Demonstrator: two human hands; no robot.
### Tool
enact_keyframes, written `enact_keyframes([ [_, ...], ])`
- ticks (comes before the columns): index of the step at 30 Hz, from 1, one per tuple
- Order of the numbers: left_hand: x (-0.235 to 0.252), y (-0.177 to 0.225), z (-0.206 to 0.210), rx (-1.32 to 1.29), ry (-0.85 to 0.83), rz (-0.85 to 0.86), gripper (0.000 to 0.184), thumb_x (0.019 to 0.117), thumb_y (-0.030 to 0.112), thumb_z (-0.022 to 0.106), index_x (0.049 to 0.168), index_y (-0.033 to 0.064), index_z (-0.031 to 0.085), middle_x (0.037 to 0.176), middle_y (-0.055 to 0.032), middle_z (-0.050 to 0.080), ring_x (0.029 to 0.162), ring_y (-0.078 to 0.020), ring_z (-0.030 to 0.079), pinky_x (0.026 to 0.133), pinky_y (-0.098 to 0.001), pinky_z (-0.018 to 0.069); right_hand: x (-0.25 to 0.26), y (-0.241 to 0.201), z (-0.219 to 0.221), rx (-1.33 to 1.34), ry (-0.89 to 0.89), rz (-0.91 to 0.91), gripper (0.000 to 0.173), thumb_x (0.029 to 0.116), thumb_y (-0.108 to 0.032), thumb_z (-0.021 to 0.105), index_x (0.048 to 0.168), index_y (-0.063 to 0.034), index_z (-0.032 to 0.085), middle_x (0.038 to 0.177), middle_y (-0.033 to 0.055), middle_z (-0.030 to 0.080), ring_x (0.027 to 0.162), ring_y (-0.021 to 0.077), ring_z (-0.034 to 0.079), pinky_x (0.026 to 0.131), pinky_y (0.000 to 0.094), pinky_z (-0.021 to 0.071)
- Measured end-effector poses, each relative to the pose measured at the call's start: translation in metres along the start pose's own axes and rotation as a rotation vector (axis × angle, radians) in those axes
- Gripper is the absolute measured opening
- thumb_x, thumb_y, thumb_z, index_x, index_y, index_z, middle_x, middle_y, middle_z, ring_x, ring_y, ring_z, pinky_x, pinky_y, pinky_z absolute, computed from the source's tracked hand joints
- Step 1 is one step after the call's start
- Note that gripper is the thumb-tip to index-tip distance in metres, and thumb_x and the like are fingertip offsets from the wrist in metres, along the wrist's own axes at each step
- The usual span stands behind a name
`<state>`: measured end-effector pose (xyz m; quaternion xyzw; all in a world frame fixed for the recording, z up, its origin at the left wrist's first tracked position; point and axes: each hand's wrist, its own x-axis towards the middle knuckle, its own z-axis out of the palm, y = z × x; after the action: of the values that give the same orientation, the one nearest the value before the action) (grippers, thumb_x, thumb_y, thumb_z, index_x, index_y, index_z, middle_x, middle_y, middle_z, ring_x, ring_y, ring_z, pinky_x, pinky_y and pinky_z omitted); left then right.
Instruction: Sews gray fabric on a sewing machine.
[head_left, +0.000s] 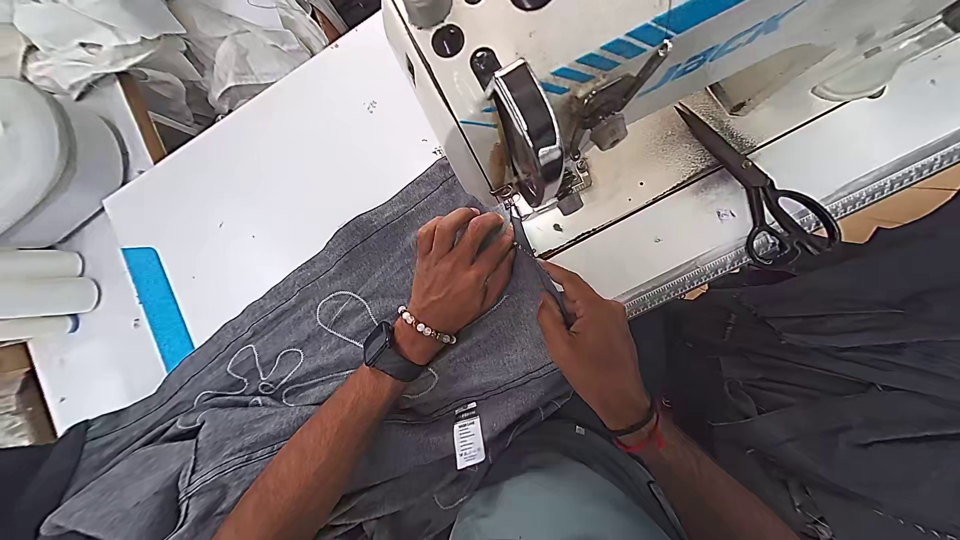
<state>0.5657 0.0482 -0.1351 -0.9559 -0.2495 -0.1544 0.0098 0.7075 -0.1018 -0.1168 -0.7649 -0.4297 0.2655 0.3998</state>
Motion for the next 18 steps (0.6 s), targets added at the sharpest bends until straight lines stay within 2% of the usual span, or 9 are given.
enact_keyframes([
  [4, -0.003, 0.013, -0.002, 0.007, -0.039, -0.1, 0.033, 0.1029, 0.031, 0.05, 0.125, 0.0194, 0.073, 0.14, -0.0057, 0.061, 0.134, -0.0306, 0.048, 0.109, -0.0495, 0.0341, -0.008, -0.006, -0.005, -0.073, 0.028, -0.046, 0.039, 0.0963, -0.02, 0.054, 0.13, -0.0096, 0.072, 0.053, -0.0079, 0.048, 0.043, 0.0031, 0.038, 0.042, 0.0236, 0.0341],
  [7, -0.007, 0.01, 0.001, -0.024, -0.028, -0.103, 0.034, 0.1029, 0.034, 0.05, 0.125, 0.0199, 0.073, 0.14, -0.007, 0.06, 0.134, -0.0314, 0.047, 0.11, -0.0499, 0.0334, -0.013, -0.01, -0.007, -0.142, 0.048, -0.08, 0.038, 0.0954, -0.02, 0.055, 0.126, -0.0091, 0.074, 0.052, -0.0076, 0.048, 0.043, 0.0042, 0.038, 0.041, 0.025, 0.0332],
  [13, 0.002, -0.009, -0.001, -0.042, 0.006, 0.025, 0.03, 0.1018, 0.037, 0.058, 0.119, 0.0217, 0.077, 0.129, -0.007, 0.065, 0.122, -0.0308, 0.053, 0.104, -0.0483, 0.0352, -0.011, -0.025, -0.022, -0.293, 0.044, -0.161, 0.038, 0.0934, -0.018, 0.055, 0.123, -0.0095, 0.076, 0.053, -0.0043, 0.055, 0.042, 0.0087, 0.044, 0.04, 0.0293, 0.0351],
  [16, 0.013, -0.021, -0.001, -0.06, 0.08, 0.139, 0.025, 0.0992, 0.038, 0.064, 0.108, 0.0217, 0.081, 0.118, -0.0063, 0.069, 0.116, -0.0297, 0.055, 0.102, -0.0478, 0.0349, 0.011, -0.044, -0.036, -0.391, -0.02, -0.214, 0.033, 0.0934, -0.019, 0.055, 0.117, -0.0114, 0.077, 0.052, -0.0029, 0.051, 0.042, 0.014, 0.046, 0.041, 0.0333, 0.0351],
  [18, 0.016, -0.025, -0.003, -0.056, 0.091, 0.2, 0.025, 0.0999, 0.037, 0.063, 0.106, 0.021, 0.081, 0.115, -0.0062, 0.07, 0.115, -0.0299, 0.057, 0.102, -0.048, 0.037, 0.033, -0.056, -0.04, -0.447, -0.11, -0.206, 0.033, 0.094, -0.022, 0.054, 0.119, -0.0156, 0.075, 0.055, -0.0014, 0.053, 0.046, 0.0183, 0.052, 0.041, 0.0375, 0.0385],
])
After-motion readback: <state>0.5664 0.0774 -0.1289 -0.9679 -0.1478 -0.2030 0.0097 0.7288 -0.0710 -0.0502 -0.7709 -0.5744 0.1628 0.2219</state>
